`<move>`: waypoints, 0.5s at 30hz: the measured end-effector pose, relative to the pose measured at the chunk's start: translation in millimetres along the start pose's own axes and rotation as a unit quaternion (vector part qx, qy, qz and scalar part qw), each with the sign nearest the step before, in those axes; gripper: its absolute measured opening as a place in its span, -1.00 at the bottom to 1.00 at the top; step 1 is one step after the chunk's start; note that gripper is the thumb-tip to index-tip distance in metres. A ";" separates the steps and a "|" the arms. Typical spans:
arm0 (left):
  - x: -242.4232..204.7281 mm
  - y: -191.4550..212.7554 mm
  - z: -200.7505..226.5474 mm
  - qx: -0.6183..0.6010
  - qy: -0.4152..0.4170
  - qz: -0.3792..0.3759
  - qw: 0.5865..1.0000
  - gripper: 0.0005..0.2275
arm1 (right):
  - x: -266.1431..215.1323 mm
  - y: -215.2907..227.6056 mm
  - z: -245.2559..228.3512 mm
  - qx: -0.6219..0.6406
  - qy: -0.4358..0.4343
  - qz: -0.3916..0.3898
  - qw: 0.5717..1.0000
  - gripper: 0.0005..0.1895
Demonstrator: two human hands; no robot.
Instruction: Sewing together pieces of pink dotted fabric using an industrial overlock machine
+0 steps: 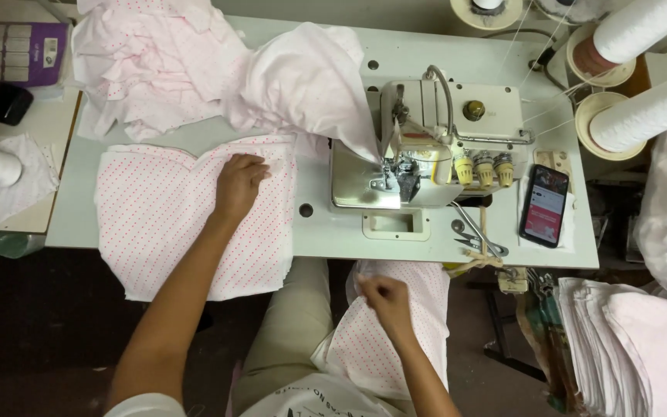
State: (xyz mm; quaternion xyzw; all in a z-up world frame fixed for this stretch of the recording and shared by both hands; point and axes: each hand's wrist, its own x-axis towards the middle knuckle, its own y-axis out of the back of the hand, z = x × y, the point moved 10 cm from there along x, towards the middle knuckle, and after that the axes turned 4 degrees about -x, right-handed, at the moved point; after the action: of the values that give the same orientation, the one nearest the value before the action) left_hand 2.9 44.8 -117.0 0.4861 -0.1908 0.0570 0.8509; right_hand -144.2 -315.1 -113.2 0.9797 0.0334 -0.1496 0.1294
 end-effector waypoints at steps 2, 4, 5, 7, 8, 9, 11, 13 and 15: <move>0.3 -0.4 -17.2 0.009 0.033 0.042 0.999 -0.93 | 15.8 -46.5 -40.9 -0.046 0.119 -0.050 0.991 -0.66; 1.9 20.5 -6.0 -0.030 0.036 0.059 0.997 -0.91 | 24.4 -91.1 -95.3 -0.069 0.175 -0.064 0.980 -0.79; -0.1 28.6 0.4 -0.071 0.042 0.072 0.994 -0.89 | 24.4 -113.4 -123.8 -0.093 0.226 -0.077 0.967 -0.55; -9.7 94.9 46.5 -0.149 0.045 0.100 0.983 -0.90 | 10.4 -134.7 -156.7 -0.054 0.226 -0.082 0.969 -0.38; -11.1 130.6 66.6 -0.228 0.048 0.128 0.964 -0.91 | 6.3 -145.2 -176.1 -0.015 0.228 -0.088 0.970 -0.19; -7.1 149.4 68.8 -0.229 0.045 0.123 0.965 -0.91 | 11.8 -161.4 -151.9 -0.013 0.226 -0.084 0.970 -0.19; -1.8 194.3 85.1 -0.195 -0.026 0.171 0.965 -0.90 | 21.0 -202.2 -100.2 0.156 0.199 -0.172 0.952 -0.71; 15.3 207.8 115.2 -0.227 -0.046 0.181 0.956 -0.92 | 7.6 -188.1 -82.3 0.192 0.182 -0.167 0.950 -0.77; 33.1 199.3 141.7 -0.258 -0.064 0.192 0.945 -0.92 | -10.4 -155.5 -82.8 0.228 0.163 -0.162 0.946 -0.81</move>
State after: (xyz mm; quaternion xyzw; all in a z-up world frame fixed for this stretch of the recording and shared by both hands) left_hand -61.1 25.4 120.5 0.2068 -0.3427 0.1368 0.9061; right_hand -146.7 -143.6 -71.6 0.9753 0.1776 -0.0105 -0.1308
